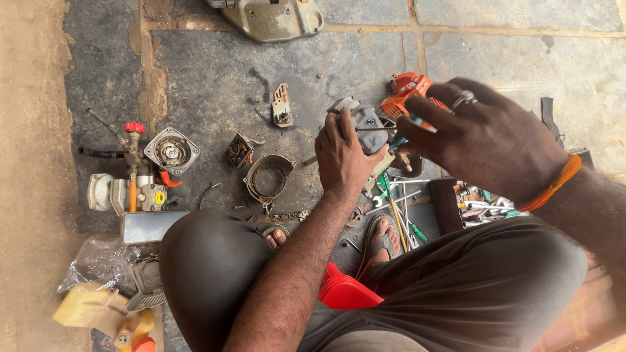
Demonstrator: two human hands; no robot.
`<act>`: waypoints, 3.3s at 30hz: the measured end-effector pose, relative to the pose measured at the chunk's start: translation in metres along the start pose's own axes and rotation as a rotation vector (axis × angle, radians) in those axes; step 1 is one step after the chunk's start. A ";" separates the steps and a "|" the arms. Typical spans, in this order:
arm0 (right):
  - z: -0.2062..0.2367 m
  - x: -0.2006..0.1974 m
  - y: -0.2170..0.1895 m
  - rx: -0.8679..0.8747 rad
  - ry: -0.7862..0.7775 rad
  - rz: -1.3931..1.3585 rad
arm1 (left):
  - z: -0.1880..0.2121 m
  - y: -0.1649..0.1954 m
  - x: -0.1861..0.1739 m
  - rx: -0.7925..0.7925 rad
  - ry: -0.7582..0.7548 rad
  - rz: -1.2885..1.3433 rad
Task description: The person sits on a small stool and uses a screwdriver to remove screws from a small engine block. They then detach a cover, inspect the internal components, and reattach the cover, securing it with the screws.
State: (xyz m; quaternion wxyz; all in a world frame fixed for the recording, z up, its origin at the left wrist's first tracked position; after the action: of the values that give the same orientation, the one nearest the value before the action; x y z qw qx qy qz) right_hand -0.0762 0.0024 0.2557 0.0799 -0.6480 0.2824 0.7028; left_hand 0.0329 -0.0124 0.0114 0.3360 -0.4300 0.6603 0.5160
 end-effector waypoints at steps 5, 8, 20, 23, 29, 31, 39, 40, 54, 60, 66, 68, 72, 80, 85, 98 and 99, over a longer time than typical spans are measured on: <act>-0.004 0.017 -0.003 0.055 -0.226 0.082 | -0.002 0.001 -0.004 -0.004 -0.017 0.002; -0.004 0.030 -0.002 0.125 -0.251 -0.007 | -0.001 0.001 -0.006 -0.005 -0.002 0.015; -0.003 0.041 -0.005 0.952 0.152 -1.085 | -0.003 0.007 -0.017 -0.009 -0.006 0.035; 0.000 0.031 -0.008 0.957 0.046 -1.099 | -0.001 0.009 -0.015 -0.004 -0.028 0.035; 0.009 0.016 -0.004 0.645 -0.046 -0.947 | -0.001 0.007 -0.010 0.003 -0.065 -0.006; 0.011 0.016 -0.002 0.488 -0.105 -0.772 | -0.002 0.006 -0.009 -0.004 -0.121 -0.021; 0.013 0.013 0.007 0.025 -0.107 0.047 | -0.002 0.005 -0.009 -0.003 -0.034 -0.002; 0.013 0.012 0.008 0.031 -0.136 0.055 | -0.002 0.005 -0.008 0.003 -0.043 -0.002; -0.014 0.025 -0.004 1.131 -0.079 -1.213 | 0.001 0.004 -0.008 -0.004 0.005 -0.005; 0.000 0.010 -0.003 0.572 -0.157 -0.983 | -0.001 0.004 -0.008 -0.001 -0.006 0.002; 0.006 0.010 0.001 0.347 -0.446 -0.193 | 0.000 0.004 -0.006 0.008 -0.001 -0.001; 0.007 0.008 0.006 0.097 -0.137 -0.062 | 0.000 0.004 -0.005 0.005 0.007 -0.003; 0.013 0.012 0.012 -0.037 -0.024 -0.042 | 0.000 0.005 -0.006 0.005 0.025 -0.013; -0.011 0.034 0.000 0.492 -0.372 -0.295 | -0.001 0.005 -0.008 -0.001 -0.007 -0.045; -0.018 0.041 -0.002 1.135 0.052 -1.194 | -0.002 0.004 -0.010 -0.010 -0.032 0.003; 0.003 -0.001 0.012 -0.001 -0.083 0.028 | -0.001 0.003 -0.008 -0.003 0.009 0.007; 0.003 -0.001 0.013 -0.038 -0.099 0.059 | -0.001 0.003 -0.007 -0.003 0.001 0.005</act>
State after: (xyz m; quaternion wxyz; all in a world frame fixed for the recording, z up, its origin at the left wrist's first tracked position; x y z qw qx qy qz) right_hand -0.0846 -0.0065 0.2601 0.0606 -0.6054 0.2835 0.7412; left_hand 0.0330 -0.0110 0.0194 0.3336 -0.4293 0.6608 0.5175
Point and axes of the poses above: each hand's wrist, its own z-axis away from the middle knuckle, its own x-axis out of the palm, y = z × x, the point moved 1 cm from there along -z, towards the middle knuckle, and after that the axes turned 11 degrees about -z, right-handed, at the moved point
